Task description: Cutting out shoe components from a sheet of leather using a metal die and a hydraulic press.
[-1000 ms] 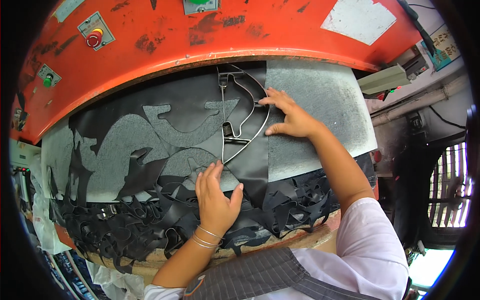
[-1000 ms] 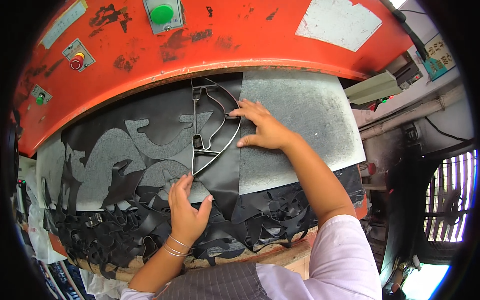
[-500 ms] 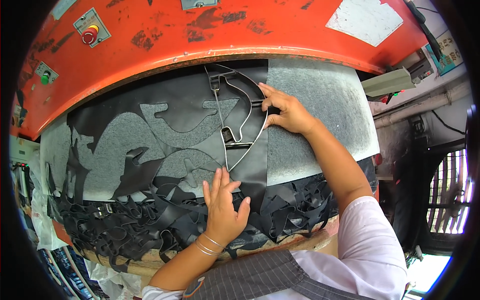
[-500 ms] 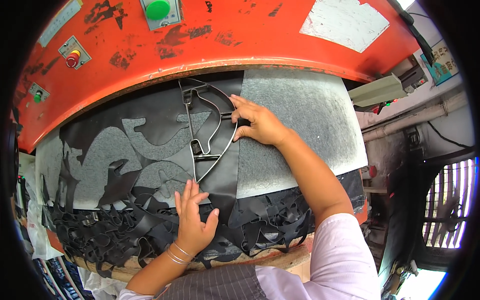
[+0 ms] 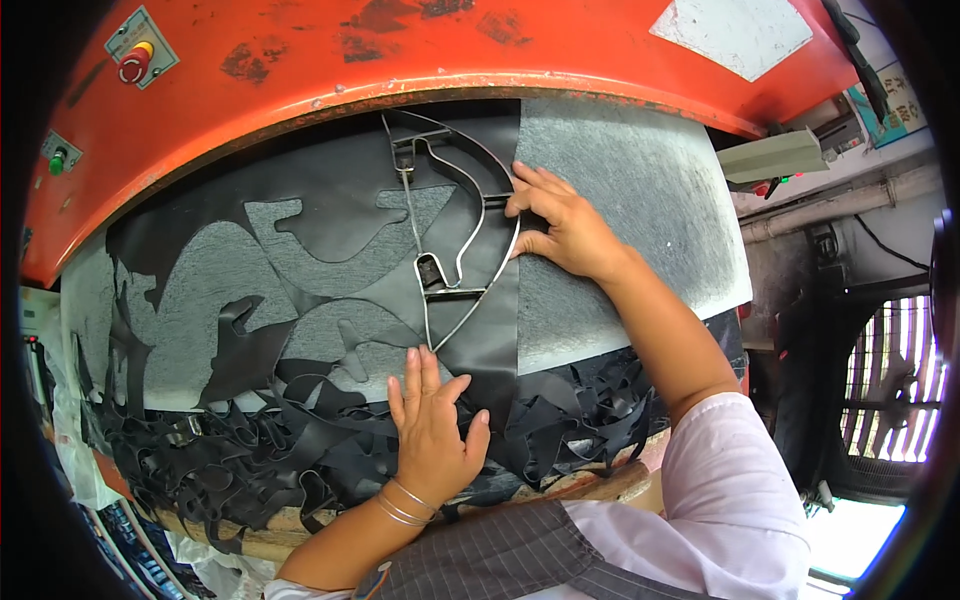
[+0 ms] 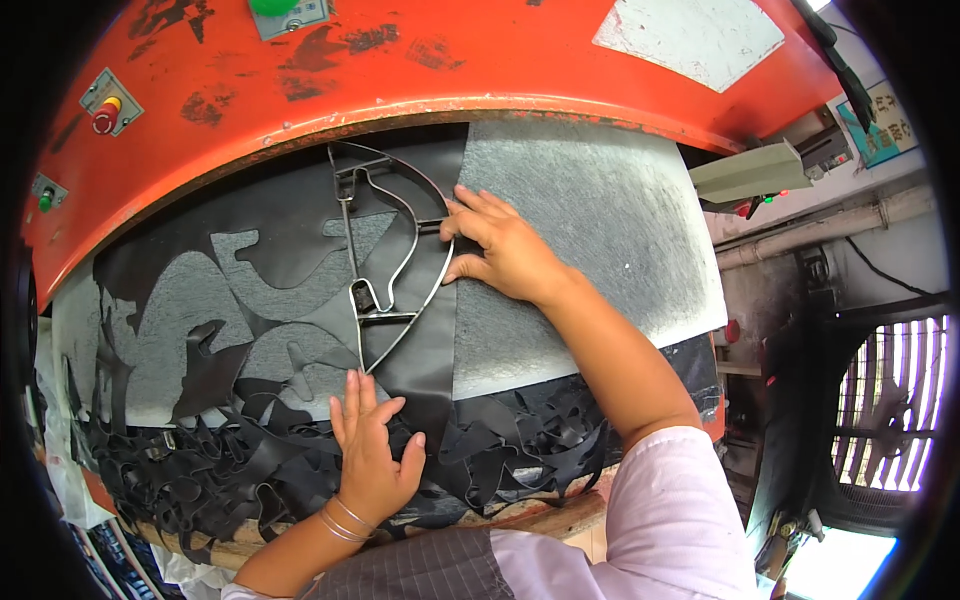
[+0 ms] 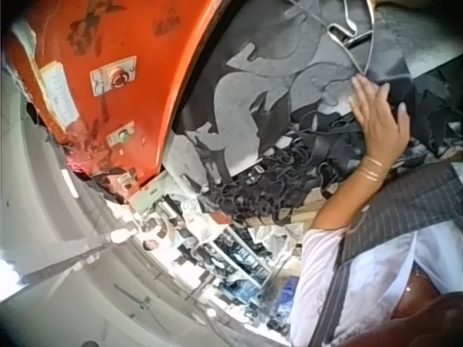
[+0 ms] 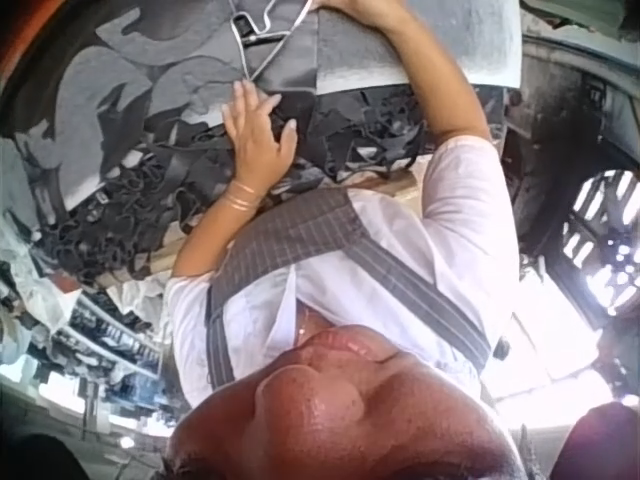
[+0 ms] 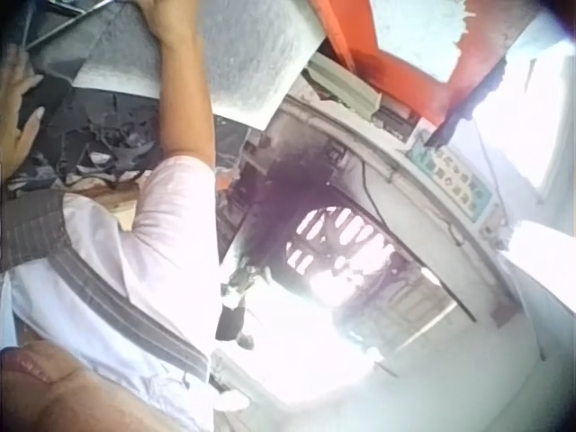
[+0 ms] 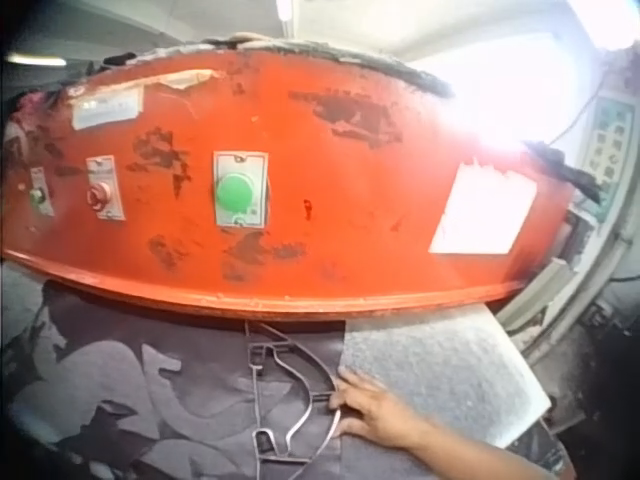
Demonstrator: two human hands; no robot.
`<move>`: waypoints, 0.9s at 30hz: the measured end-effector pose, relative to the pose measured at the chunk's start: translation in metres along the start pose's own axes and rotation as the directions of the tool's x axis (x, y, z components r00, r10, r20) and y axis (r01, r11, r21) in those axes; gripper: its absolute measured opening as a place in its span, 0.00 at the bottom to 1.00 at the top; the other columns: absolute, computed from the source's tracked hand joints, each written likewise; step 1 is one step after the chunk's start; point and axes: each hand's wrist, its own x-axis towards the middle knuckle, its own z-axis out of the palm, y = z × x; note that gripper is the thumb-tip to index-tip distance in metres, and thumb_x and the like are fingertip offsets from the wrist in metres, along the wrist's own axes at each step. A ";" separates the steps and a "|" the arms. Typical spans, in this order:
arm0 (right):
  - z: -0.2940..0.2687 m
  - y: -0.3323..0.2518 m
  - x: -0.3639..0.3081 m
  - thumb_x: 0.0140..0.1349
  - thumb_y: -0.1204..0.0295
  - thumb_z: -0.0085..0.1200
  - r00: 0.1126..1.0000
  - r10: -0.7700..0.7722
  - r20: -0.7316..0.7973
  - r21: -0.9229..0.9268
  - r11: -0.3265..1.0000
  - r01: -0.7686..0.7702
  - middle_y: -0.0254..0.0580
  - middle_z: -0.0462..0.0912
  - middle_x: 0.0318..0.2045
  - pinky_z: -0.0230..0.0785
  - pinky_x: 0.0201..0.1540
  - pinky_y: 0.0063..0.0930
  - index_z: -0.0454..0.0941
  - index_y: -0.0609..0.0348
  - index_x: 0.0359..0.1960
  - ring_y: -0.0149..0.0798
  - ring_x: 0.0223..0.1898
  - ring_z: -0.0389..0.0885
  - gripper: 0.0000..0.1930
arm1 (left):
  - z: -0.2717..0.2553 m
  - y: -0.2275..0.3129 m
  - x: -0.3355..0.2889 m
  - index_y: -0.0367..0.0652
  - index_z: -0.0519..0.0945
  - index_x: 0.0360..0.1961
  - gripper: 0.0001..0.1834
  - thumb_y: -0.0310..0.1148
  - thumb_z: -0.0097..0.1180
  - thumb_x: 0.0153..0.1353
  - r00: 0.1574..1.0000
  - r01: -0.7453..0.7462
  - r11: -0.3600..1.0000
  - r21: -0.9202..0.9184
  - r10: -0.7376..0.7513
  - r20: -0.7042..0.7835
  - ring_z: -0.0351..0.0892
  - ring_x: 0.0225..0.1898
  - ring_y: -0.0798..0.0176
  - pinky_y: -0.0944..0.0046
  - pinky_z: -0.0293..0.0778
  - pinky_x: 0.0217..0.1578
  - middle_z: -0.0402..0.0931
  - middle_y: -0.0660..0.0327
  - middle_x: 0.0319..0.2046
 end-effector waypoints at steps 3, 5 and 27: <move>0.001 0.000 -0.002 0.46 0.54 0.68 1.000 0.016 -0.018 0.019 1.000 -0.016 0.54 0.73 0.59 0.51 0.70 0.50 0.77 0.51 0.45 0.54 0.68 0.61 0.26 | 0.002 0.000 0.001 0.34 0.70 0.53 0.25 0.34 0.58 0.56 1.000 -0.010 1.000 0.024 0.010 0.007 0.42 0.72 0.32 0.33 0.32 0.67 0.51 0.28 0.66; 0.003 -0.006 -0.002 0.47 0.54 0.67 0.989 0.140 -0.052 0.089 0.987 -0.135 0.53 0.73 0.60 0.50 0.70 0.50 0.77 0.50 0.48 0.53 0.69 0.60 0.26 | 0.001 0.001 0.001 0.34 0.70 0.53 0.25 0.34 0.58 0.56 1.000 -0.005 1.000 0.011 0.005 -0.014 0.41 0.72 0.31 0.34 0.31 0.67 0.50 0.27 0.66; -0.002 -0.020 -0.011 0.49 0.59 0.68 1.000 -0.001 -0.009 -0.062 0.998 0.001 0.51 0.75 0.58 0.49 0.69 0.49 0.77 0.53 0.46 0.48 0.67 0.64 0.24 | -0.002 -0.003 -0.015 0.36 0.69 0.51 0.25 0.35 0.59 0.54 0.994 -0.097 0.994 -0.042 0.095 -0.052 0.40 0.73 0.33 0.37 0.31 0.68 0.49 0.29 0.67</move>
